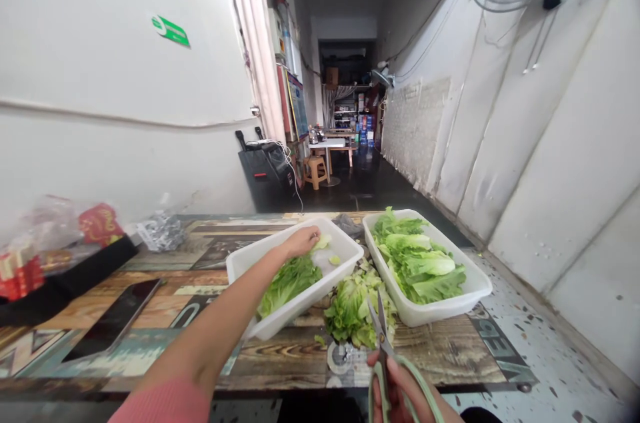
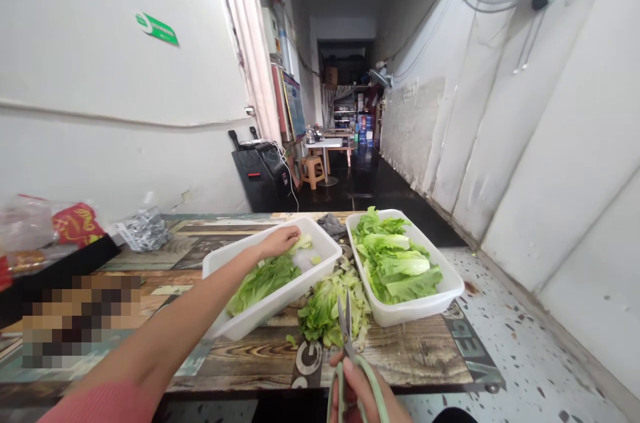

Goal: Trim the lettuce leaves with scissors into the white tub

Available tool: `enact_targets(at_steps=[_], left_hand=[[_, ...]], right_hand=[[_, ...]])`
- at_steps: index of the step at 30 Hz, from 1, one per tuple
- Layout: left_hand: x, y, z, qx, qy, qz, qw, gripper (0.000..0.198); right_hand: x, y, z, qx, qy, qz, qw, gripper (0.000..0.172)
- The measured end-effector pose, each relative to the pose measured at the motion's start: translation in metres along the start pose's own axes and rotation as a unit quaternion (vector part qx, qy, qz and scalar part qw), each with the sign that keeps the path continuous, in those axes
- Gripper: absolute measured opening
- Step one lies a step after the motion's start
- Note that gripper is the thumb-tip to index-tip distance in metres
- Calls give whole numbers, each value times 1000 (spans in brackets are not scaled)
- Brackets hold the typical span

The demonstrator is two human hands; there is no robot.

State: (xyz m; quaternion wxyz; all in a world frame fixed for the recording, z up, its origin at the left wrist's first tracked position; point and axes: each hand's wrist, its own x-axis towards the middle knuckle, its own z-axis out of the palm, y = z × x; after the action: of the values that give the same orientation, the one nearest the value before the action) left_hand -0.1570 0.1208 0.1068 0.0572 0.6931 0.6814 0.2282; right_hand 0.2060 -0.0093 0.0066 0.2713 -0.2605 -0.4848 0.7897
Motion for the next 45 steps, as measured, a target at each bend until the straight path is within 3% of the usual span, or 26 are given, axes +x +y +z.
enact_targets(at_steps=[4,6,8,11,13,16,21,30,32,35,38,40,43,45], left_hand=[[-12,17,1,-60,11,-1,998,23],[-19,30,2,-141,2,-18,990,31],[-26,45,2,-256,-41,-45,965,40],[-37,69,0,-366,-158,-74,914,49],[-41,83,0,-384,-212,-76,895,49],[-42,96,1,-374,-232,-70,895,49],[-34,110,7,-309,-201,-77,926,49],[-25,122,13,-262,-218,-72,937,46],[-17,124,10,-245,-176,-54,952,43],[7,141,10,-226,-50,-8,973,34],[41,171,24,-138,60,61,987,24],[64,192,41,-50,95,110,988,28],[87,212,64,26,7,142,989,36],[94,211,67,40,-43,144,988,39]], right_hand=[[23,-16,7,-31,-33,-23,999,57],[35,-24,11,-47,-33,-30,998,56],[45,-30,15,-64,-33,-35,997,53],[56,-35,18,-79,-29,-47,995,51],[60,-36,17,-75,-20,-53,996,52],[63,-37,13,-68,-5,-57,996,55],[65,-36,6,-73,12,-71,995,59],[69,-36,-4,-35,28,-76,996,70],[65,-32,-10,-15,8,-64,998,69],[57,-21,-16,40,-46,-21,998,71],[48,-10,-19,68,-59,-9,996,75],[41,-5,-21,63,-42,-32,997,73],[30,-3,-26,46,-6,-50,998,71],[23,-2,-29,43,6,-52,998,68]])
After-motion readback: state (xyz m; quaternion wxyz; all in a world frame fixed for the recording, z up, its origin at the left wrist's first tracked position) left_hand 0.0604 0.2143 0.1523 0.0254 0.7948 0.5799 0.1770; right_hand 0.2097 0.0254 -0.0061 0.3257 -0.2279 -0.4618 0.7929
